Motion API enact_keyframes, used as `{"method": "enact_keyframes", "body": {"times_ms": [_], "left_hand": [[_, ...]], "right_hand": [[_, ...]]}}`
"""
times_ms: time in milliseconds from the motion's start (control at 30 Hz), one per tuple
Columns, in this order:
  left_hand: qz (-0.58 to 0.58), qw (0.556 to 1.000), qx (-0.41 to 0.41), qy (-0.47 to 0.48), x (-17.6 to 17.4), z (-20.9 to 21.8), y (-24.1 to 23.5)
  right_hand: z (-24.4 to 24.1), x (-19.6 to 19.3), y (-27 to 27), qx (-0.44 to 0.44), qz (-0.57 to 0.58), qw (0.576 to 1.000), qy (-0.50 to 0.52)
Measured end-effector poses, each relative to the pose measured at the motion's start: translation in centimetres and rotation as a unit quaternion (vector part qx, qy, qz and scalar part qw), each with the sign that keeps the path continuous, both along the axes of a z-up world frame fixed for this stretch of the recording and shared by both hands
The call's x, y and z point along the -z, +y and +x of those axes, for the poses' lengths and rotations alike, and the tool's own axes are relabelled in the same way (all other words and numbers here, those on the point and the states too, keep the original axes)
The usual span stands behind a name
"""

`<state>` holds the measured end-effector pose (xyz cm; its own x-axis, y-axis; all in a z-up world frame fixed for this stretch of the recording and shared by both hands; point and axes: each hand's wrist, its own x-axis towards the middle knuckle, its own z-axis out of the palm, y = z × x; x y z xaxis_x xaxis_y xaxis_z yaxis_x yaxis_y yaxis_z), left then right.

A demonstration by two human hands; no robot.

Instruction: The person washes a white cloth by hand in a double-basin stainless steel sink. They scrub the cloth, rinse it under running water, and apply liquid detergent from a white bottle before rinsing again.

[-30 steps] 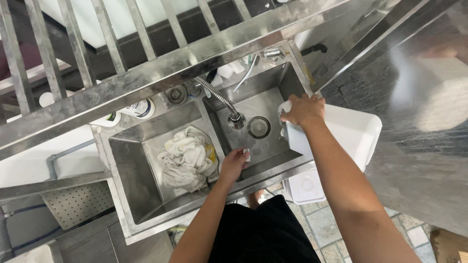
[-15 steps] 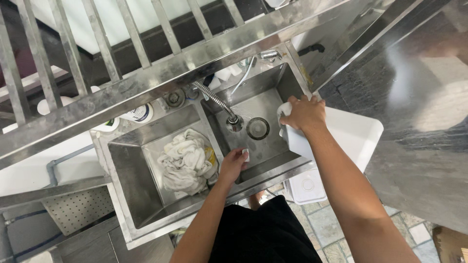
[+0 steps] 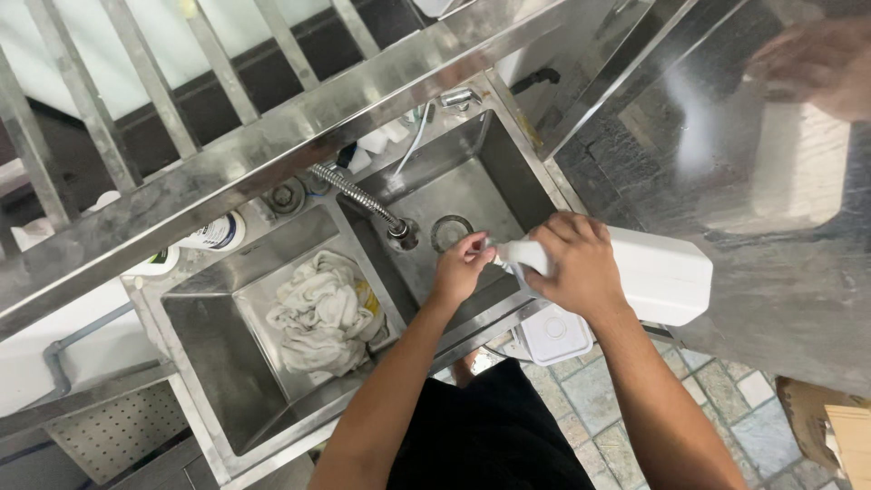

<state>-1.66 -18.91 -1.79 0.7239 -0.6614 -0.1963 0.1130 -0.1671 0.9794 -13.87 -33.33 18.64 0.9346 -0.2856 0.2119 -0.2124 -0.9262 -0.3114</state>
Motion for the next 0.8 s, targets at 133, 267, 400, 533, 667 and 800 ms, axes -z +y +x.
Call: {"method": "enact_keyframes", "body": {"times_ms": [133,267,400,533,667,800], "left_hand": [[0.061,0.998,0.021,0.017,-1.1,0.4,-2.1],[0.179,0.981,0.048,0.05,-3.4,1.0,-2.5],[0.276,0.959,0.059,0.036,-6.3,1.8,-3.1],[0.251,0.954,0.051,-0.155,-8.7,0.8,-3.8],[-0.077,0.957,0.037,-0.278,-9.2,0.0,-3.2],[-0.149,0.96,0.042,-0.235,-8.9,1.1,-2.4]], "right_hand": [[-1.4,-1.0,-0.1,0.004,0.007,0.999,-0.042],[-2.4,-1.4,0.4,-0.001,0.013,0.998,-0.06],[-3.3,-1.5,1.1,-0.002,0.003,0.996,-0.086],[-4.0,-1.2,1.3,0.029,0.015,0.993,-0.117],[-4.2,-0.8,1.1,0.073,0.004,0.986,-0.15],[-4.6,-0.7,1.0,0.071,0.003,0.986,-0.151]]}}
